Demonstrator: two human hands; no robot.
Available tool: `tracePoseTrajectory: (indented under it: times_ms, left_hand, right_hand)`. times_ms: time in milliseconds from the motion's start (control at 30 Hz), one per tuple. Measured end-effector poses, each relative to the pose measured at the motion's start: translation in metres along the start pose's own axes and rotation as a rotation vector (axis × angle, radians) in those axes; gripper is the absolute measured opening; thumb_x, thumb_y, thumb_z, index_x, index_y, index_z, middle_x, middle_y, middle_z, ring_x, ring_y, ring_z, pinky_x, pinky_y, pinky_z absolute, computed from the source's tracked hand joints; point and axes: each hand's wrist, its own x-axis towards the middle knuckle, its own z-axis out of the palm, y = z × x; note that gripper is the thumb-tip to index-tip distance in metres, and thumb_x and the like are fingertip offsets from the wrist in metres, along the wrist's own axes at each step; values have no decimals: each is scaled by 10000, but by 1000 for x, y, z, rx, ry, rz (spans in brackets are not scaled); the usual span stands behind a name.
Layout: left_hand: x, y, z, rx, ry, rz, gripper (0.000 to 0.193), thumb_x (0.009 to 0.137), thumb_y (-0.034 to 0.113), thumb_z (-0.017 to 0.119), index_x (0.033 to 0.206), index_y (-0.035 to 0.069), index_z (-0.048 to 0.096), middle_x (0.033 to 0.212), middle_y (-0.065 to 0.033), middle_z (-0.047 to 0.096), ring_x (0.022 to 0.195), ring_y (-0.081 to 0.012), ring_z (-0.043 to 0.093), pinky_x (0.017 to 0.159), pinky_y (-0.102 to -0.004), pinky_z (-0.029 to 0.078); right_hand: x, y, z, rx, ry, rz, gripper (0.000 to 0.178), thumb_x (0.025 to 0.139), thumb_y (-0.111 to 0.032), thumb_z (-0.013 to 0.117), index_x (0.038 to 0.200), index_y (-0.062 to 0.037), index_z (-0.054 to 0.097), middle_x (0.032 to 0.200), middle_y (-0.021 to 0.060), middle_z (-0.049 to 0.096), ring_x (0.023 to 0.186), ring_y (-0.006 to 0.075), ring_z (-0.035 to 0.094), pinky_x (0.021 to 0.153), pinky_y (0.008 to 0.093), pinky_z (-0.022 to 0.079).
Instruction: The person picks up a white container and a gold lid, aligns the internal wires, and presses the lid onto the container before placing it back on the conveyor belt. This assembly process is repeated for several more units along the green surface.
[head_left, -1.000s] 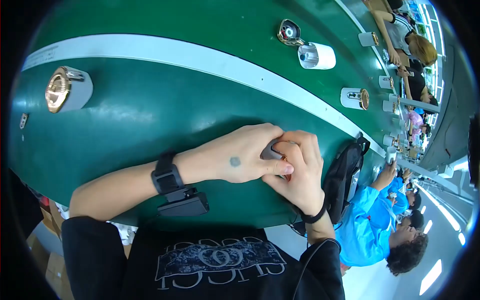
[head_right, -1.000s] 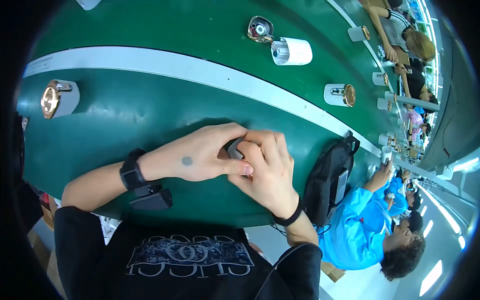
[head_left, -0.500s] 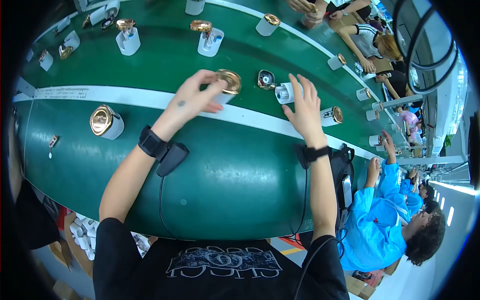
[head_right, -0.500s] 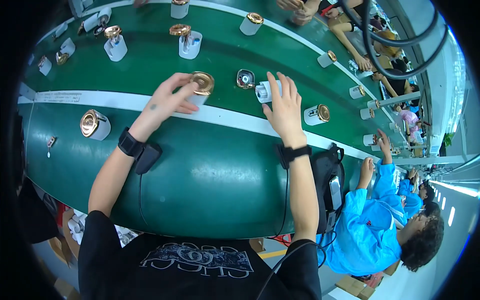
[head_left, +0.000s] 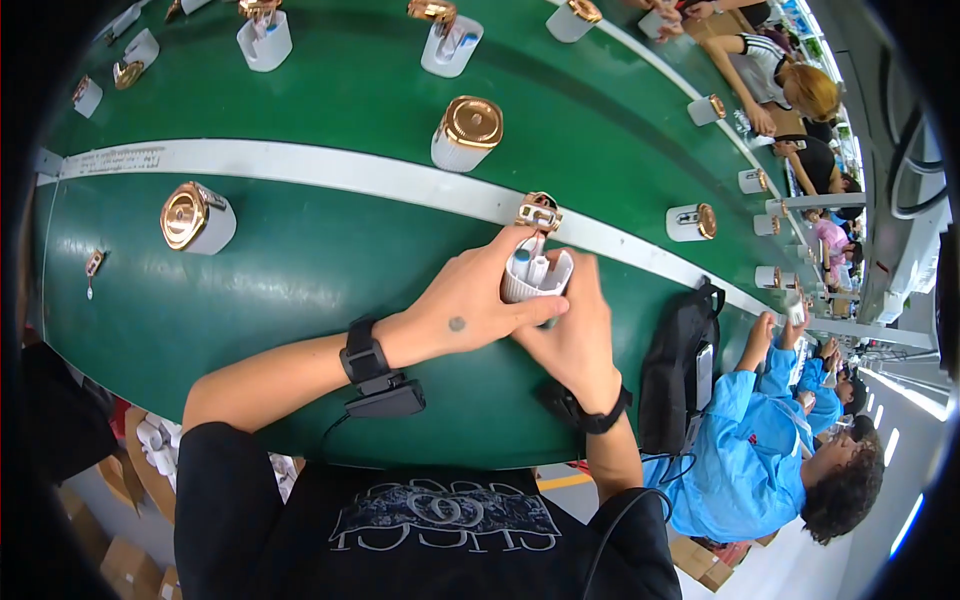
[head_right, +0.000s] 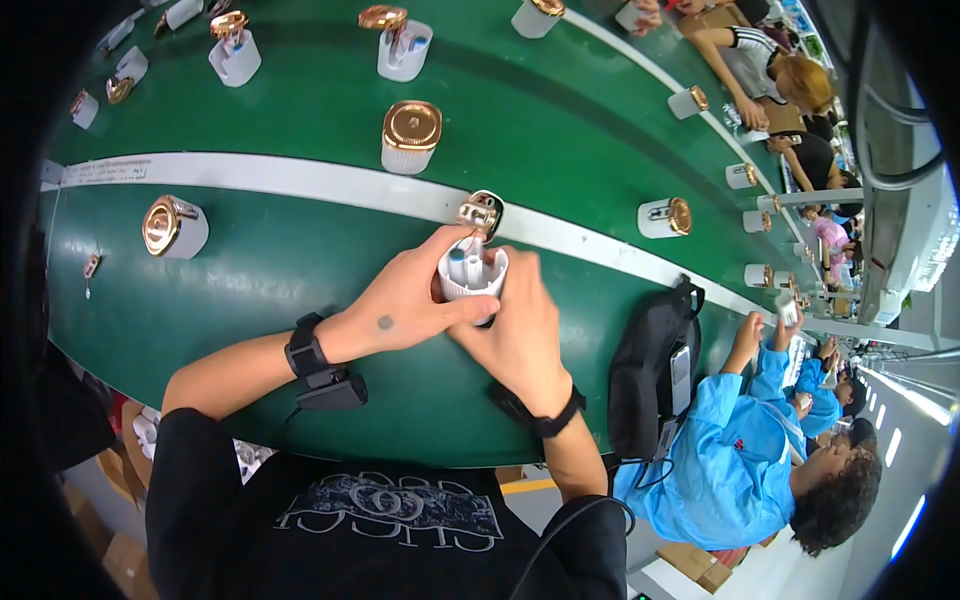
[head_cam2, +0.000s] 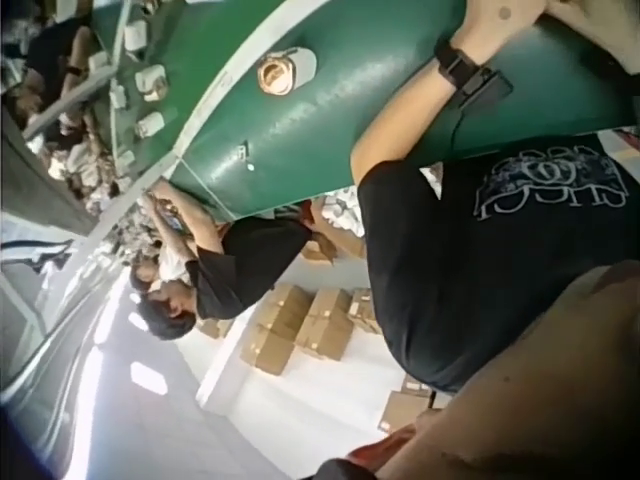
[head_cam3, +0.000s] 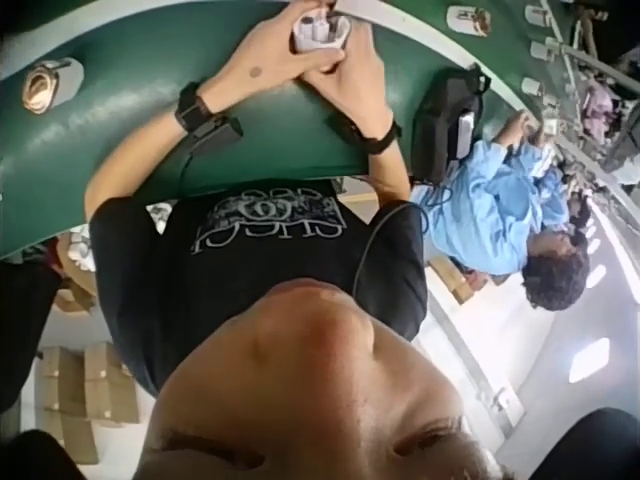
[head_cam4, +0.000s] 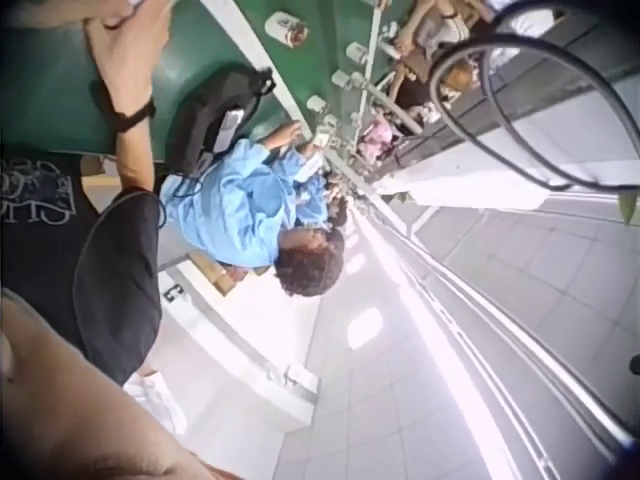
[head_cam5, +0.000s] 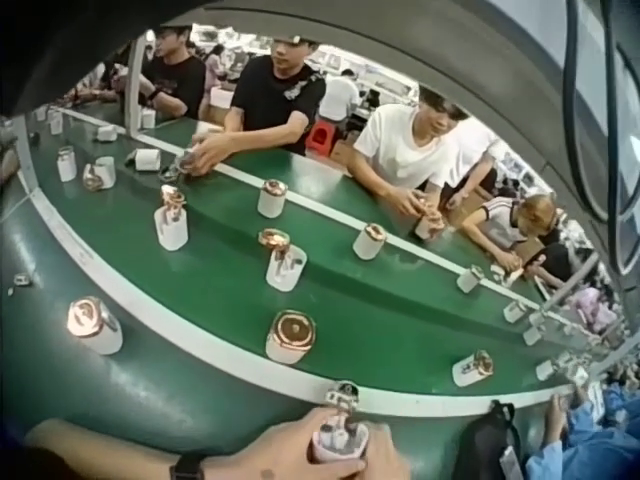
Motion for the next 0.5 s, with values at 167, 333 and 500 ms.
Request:
tracePoseTrajectory:
  times_ms: [167, 333, 500]
  left_hand:
    - [-5, -6, -20, 66, -220, 113, 687, 832, 374, 846, 1344, 40, 532, 1089, -147, 734, 944, -301, 737, 794, -385, 566]
    - [1, -3, -24, 382, -440, 122, 692, 778, 354, 876, 1324, 83, 549, 1135, -117, 709, 952, -318, 718, 797, -399, 569]
    - [-8, -13, -19, 442, -309, 275, 695, 747, 327, 900, 1317, 121, 558, 1187, -76, 661, 949, -301, 702, 770, -383, 564]
  right_hand:
    - [-6, 57, -42, 252, -451, -69, 741, 819, -353, 869, 1368, 6, 525, 1251, 161, 645, 1103, 249, 661, 902, 380, 530]
    - [17, 66, -31, 745, -360, 57, 773, 862, -397, 833, 1441, -9, 502, 1411, 157, 558, 1240, 249, 591, 1025, 385, 472]
    - [16, 67, -27, 849, -716, 9, 791, 862, -389, 835, 1459, -1, 492, 1445, 160, 528, 1290, 243, 560, 1094, 361, 429]
